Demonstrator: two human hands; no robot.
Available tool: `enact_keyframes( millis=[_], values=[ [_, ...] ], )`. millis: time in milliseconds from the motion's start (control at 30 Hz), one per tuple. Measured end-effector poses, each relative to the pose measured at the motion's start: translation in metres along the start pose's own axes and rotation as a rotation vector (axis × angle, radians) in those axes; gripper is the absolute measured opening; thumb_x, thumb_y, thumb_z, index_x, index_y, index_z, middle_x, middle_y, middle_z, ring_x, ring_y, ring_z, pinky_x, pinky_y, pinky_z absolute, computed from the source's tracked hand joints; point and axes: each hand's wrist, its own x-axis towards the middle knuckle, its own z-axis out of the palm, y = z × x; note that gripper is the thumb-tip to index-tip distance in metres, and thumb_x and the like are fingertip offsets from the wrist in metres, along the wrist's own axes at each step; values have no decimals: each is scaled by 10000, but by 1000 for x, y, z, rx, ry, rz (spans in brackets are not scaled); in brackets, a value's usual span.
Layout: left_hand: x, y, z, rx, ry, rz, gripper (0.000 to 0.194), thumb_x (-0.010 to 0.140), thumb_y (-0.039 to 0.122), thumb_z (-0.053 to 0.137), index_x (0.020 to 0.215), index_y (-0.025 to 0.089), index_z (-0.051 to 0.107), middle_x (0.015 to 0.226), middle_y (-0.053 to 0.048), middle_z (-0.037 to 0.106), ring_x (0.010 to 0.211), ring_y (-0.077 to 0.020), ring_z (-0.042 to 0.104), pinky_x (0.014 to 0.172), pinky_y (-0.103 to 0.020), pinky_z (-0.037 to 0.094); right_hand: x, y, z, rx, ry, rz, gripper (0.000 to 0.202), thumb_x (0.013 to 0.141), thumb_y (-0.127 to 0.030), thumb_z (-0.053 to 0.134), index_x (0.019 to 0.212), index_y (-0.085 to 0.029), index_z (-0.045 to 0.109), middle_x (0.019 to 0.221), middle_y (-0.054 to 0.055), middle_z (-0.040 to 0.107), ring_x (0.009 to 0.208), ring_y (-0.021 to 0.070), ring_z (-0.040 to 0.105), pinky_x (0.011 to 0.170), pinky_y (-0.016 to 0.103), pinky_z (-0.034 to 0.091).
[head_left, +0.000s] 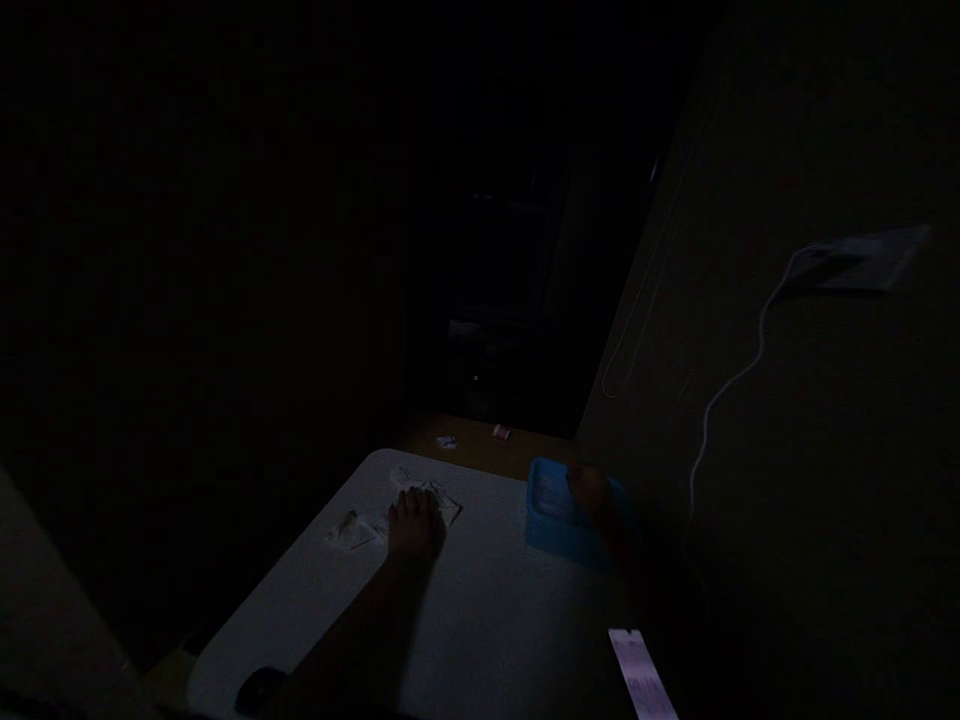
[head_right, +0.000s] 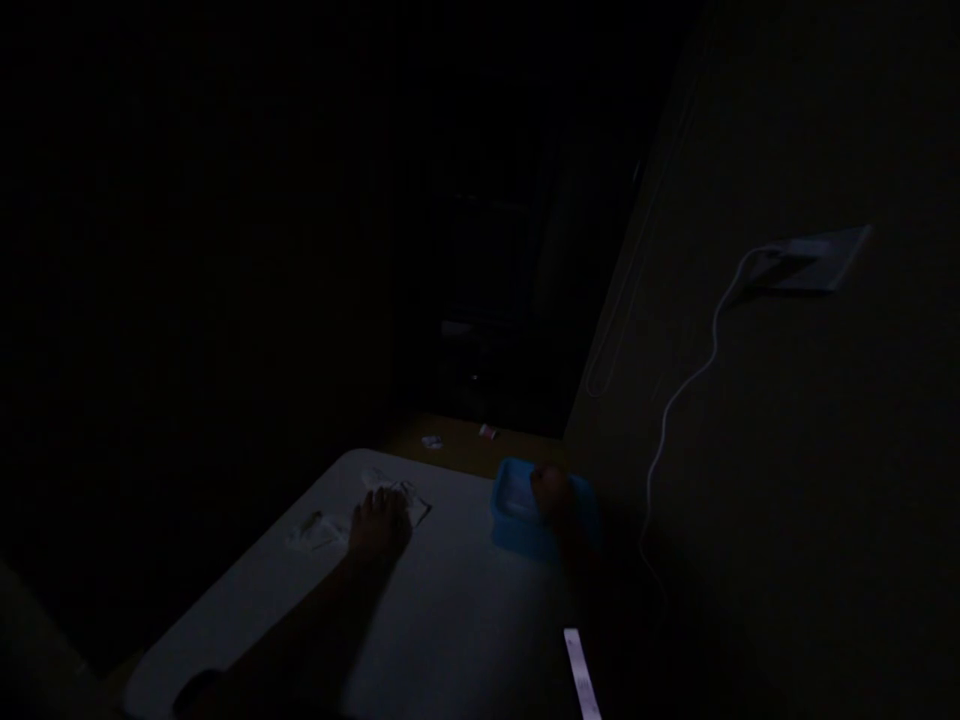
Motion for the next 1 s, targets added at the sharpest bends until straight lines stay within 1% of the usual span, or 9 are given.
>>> enact_keyframes(
  millis=[100,200,300,400,567,633,800,900,1000],
  values=[
    [-13,-6,-5,27,-83,56,377,812,232,348,1119,88,512,1191,-190,473,1102,-321,381,868,-471,267,-16,-26,1,-140,-9,-20,182,797,-177,434,830,-166,613,909,91,620,840,182,560,752,293,401],
    [-22,-5,-11,-54,-84,161,309,797,160,338,955,90,594,1038,-177,564,1013,-285,450,858,-458,271,-42,-52,7,-264,-68,-212,231,779,-153,398,838,-164,622,904,88,632,847,183,568,751,260,381],
    [-30,1,-16,-139,-92,237,278,777,141,356,804,87,627,884,-174,603,903,-274,506,816,-436,311,-70,-67,22,-281,-183,-340,241,754,-130,414,861,-166,627,904,80,639,847,177,568,792,264,362],
    [-38,9,-22,-206,-92,293,260,774,161,375,774,101,628,844,-158,603,839,-248,528,771,-378,360,-94,-69,43,-197,-277,-303,259,737,-106,421,869,-172,633,911,79,639,850,172,568,786,253,375],
    [-51,26,-36,-371,-101,471,198,767,192,422,823,164,610,831,-87,586,830,-186,523,748,-280,401,-119,-64,71,-146,-297,-263,397,670,-76,497,1057,-142,557,1011,101,600,917,177,551,789,246,400],
    [-56,33,-41,-471,-104,535,206,764,171,416,866,173,595,864,-73,571,829,-165,522,735,-257,414,-124,-62,76,-41,-294,-270,419,631,-74,546,1044,-144,559,1033,101,584,956,186,529,817,254,394],
    [-63,46,-53,-744,-130,543,269,696,105,445,934,158,558,916,-66,568,841,-164,530,759,-274,425,-129,-57,74,168,-257,-229,124,662,-98,536,726,-160,622,804,57,622,792,169,560,761,282,419],
    [-63,51,-64,-809,-143,524,390,684,66,416,1054,153,503,1004,-75,576,928,-172,524,825,-292,404,-130,-58,65,221,-245,-226,159,647,-106,555,782,-163,617,841,51,629,817,168,562,766,282,420],
    [-63,55,-77,-839,-161,540,407,686,62,406,1070,151,504,1032,-80,582,941,-174,529,835,-295,397,-132,-64,54,281,-240,-223,215,637,-106,552,830,-176,615,878,45,635,833,164,567,768,277,422]
  ],
)
